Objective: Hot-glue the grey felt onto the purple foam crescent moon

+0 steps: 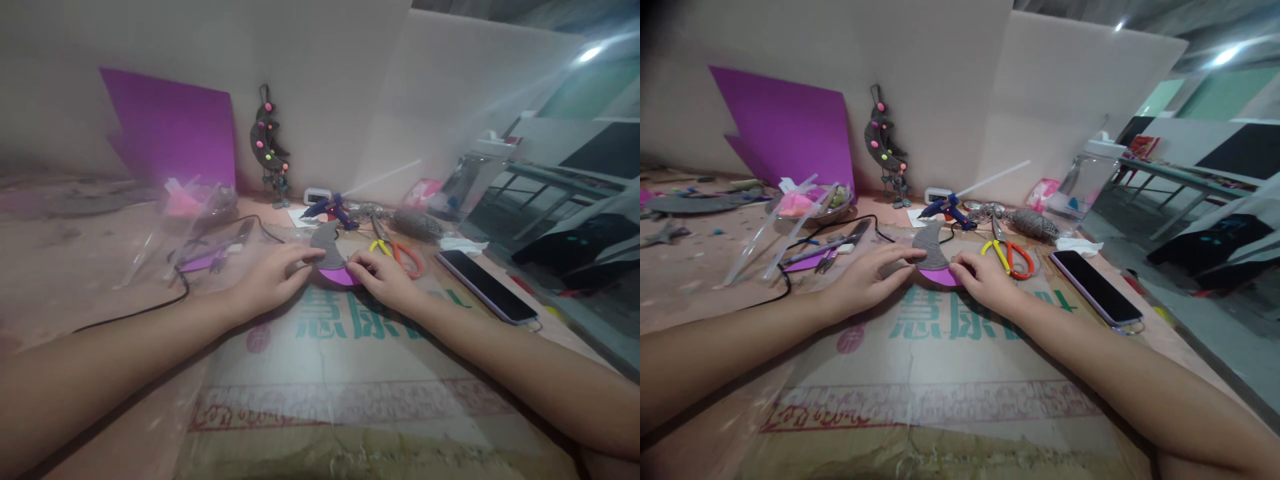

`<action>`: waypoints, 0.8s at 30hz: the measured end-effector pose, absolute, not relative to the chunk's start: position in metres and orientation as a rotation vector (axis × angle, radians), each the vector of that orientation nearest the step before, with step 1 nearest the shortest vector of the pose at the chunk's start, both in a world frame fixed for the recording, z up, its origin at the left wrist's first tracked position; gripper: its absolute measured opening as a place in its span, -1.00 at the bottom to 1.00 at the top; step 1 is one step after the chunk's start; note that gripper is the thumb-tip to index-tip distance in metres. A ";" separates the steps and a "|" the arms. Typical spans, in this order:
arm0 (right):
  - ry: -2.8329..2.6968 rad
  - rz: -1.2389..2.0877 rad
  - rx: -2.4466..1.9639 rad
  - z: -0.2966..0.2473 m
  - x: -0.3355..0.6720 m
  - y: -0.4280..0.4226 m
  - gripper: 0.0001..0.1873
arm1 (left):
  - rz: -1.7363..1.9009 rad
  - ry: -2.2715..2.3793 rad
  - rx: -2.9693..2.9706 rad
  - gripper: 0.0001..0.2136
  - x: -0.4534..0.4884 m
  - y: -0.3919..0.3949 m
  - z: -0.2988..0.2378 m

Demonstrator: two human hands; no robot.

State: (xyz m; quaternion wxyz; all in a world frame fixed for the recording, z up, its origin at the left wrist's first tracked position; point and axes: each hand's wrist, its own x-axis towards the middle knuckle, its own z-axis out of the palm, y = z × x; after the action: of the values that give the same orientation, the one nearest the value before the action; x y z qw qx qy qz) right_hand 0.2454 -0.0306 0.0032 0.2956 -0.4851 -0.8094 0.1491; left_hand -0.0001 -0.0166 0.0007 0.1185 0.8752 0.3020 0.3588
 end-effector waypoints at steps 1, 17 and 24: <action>-2.155 0.394 -1.291 0.003 0.245 -0.031 -0.76 | 1.038 0.870 2.564 -0.69 0.000 -0.017 0.001; -2.221 0.401 -1.275 0.005 0.244 -0.033 -0.79 | 0.963 0.975 2.393 -0.83 0.001 -0.017 0.003; -2.200 0.387 -1.317 0.003 0.244 -0.031 -0.79 | 0.995 0.971 2.132 -0.78 0.001 -0.015 0.004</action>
State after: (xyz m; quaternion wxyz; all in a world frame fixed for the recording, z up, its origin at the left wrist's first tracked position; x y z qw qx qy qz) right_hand 0.2437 -0.0312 0.0033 0.2709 -0.4888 -0.8167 0.1438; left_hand 0.0009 -0.0148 0.0037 0.2940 0.8006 0.3646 0.3738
